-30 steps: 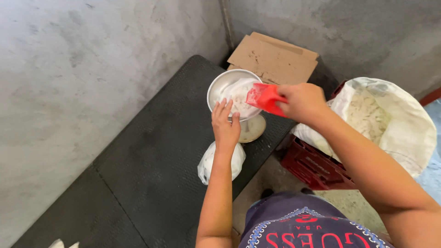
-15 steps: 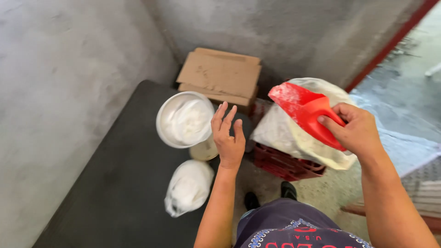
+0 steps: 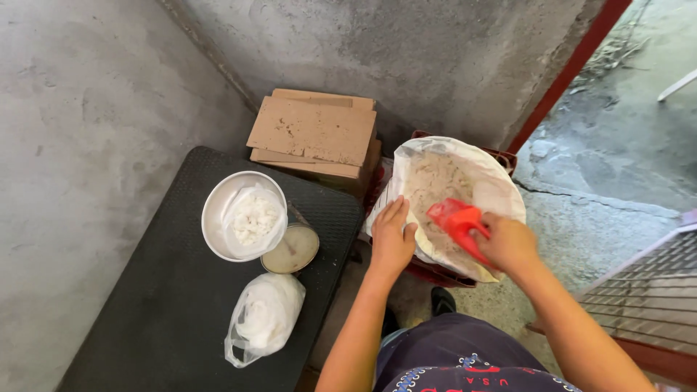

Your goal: The recorder uses a scale to weigh specific amounts of white powder from a large sack and then seals the portions into smaller plastic bags.

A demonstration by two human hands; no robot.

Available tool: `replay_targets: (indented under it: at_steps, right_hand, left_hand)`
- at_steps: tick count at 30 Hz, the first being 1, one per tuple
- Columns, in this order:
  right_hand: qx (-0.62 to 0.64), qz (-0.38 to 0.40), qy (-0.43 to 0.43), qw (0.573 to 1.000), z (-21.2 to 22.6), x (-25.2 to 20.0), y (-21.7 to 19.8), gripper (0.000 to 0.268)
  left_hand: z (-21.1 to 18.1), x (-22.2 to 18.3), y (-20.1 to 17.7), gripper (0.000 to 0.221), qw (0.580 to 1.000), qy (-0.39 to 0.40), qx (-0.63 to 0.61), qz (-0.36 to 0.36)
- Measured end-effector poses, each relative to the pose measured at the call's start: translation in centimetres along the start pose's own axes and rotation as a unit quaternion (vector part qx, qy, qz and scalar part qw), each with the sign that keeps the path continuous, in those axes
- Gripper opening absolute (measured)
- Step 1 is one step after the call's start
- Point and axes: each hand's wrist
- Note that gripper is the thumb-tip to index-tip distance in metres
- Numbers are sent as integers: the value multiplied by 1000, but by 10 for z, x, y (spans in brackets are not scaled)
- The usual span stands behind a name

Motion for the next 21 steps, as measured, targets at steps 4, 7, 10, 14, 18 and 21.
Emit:
replay_targets:
  at_steps: [4,7,10,14,18,21]
  right_hand:
    - [-5,16,-40,999,-2,23,33,29]
    - [-15,17,-62,998,-11,49,66,29]
    - [-14,16,-79,997,-12,61,82,29]
    - [-11,14,-100,995,-2,60,73,26]
    - [-14,15,-108,994,-6,72,78,24]
    - [2,8,-115,993,-3,70,77,25]
  left_hand:
    - [-5,-7,6,54,1000,8,0,-20]
    - [-13,-9,7,52,999,-10,-10,-31]
    - [-15,-16,10,54,999,-22,-9,-44]
    - [-21,-21,7,51,997,-40,-30,-63]
    - [-23,-19,13,51,993,-88,-50,-53]
    - [-23,-21,14,52,994,-68,-39,-71]
Point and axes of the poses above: each hand's wrist, its own x-axis towards the middle knuckle, its own y-axis out of the palm, z = x × y, and after that the axes turned 2 degrees about -y, right-handed
